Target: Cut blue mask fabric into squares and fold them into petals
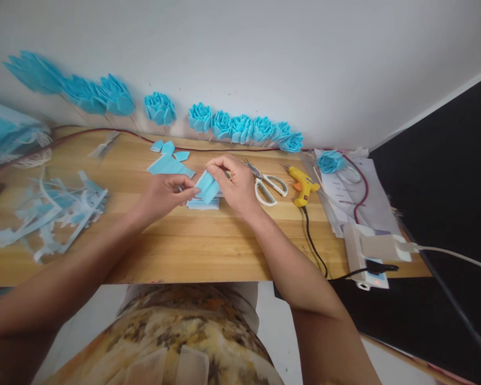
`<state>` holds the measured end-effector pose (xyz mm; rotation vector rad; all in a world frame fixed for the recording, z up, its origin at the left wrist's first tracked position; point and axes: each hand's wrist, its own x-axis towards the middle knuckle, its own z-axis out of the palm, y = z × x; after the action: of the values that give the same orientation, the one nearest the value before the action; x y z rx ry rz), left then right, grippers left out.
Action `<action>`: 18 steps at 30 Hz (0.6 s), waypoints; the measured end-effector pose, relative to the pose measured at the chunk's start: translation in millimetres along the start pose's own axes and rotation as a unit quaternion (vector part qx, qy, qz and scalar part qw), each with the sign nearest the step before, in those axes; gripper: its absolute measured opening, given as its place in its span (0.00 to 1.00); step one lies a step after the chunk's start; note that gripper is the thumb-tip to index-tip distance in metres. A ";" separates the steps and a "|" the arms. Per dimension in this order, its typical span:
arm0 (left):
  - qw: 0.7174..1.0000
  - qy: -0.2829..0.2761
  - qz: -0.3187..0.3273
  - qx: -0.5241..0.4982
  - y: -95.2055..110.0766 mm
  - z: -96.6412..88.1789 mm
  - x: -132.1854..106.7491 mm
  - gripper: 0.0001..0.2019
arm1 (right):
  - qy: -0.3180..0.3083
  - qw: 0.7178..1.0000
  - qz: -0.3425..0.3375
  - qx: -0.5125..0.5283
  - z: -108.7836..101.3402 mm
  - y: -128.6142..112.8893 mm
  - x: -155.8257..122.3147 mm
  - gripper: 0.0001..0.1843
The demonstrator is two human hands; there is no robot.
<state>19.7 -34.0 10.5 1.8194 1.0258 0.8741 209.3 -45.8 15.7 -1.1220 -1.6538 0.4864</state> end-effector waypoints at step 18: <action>0.999 0.022 0.019 -0.047 3.0 -3.0 0.2 0.11 | -0.058 0.997 -0.051 -0.018 -2.7 -15.4 -2.0 0.14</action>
<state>18.1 -33.7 14.5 1.7534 0.9644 0.9717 205.2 -55.5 27.4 -1.0458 -1.8177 0.4639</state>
